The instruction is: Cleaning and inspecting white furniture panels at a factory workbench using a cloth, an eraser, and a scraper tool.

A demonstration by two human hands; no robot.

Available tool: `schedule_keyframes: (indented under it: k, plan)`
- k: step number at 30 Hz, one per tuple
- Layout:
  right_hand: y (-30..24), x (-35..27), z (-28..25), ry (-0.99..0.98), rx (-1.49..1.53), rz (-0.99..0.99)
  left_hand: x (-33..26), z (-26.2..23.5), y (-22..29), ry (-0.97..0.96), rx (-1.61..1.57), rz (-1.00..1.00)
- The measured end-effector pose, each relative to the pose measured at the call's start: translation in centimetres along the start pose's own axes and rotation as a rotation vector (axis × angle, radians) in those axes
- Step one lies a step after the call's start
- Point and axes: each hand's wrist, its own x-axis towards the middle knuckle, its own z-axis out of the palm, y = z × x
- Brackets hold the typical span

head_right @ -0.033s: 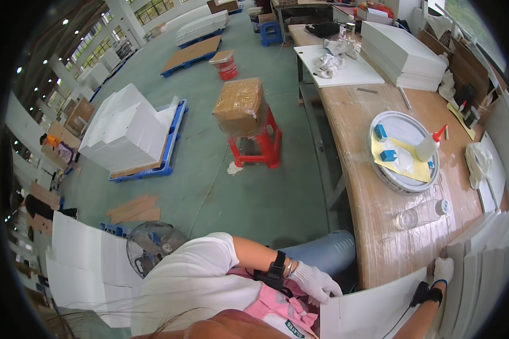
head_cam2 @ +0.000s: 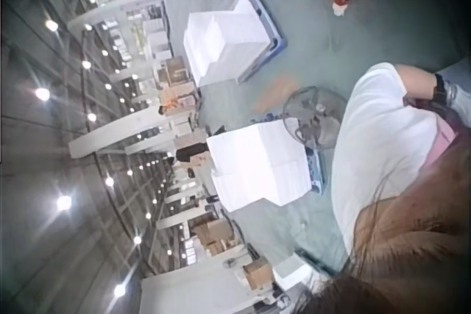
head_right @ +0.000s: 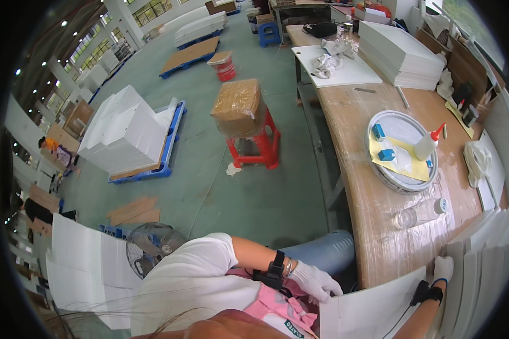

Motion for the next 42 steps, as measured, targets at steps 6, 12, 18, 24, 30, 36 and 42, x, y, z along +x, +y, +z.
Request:
schedule_keyframes:
  k: [6, 12, 18, 24, 30, 36, 42]
  plan:
    - [-2.0, -2.6, 0.4, 0.195, -0.131, -0.131, -0.6, -1.1, 1.0, 0.128, 0.098, -0.052]
    - [-2.1, -2.2, -0.2, 0.161, -0.231, -0.131, -0.8, -1.3, -0.1, 0.116, 0.139, -0.088]
    - [-1.1, -1.3, -0.9, 0.032, -0.020, -0.044, -0.6, -1.6, 0.5, 0.070, 0.237, -0.084]
    - [-1.8, -1.6, -0.9, 0.045, -0.049, -0.169, -0.6, -1.7, 0.0, 0.148, 0.416, 0.001]
    - [-3.3, -5.7, -2.4, 0.086, 0.002, -0.299, 0.0, -1.2, -0.4, 0.279, 0.506, 0.197]
    - [-6.8, -15.4, -7.9, 0.383, 0.173, -0.454, 0.8, -2.0, 2.4, 0.351, 1.248, 0.648]
    - [-8.4, -32.0, -14.3, 0.123, 0.459, -0.179, 4.2, -2.4, 0.2, 0.291, 1.473, 1.004]
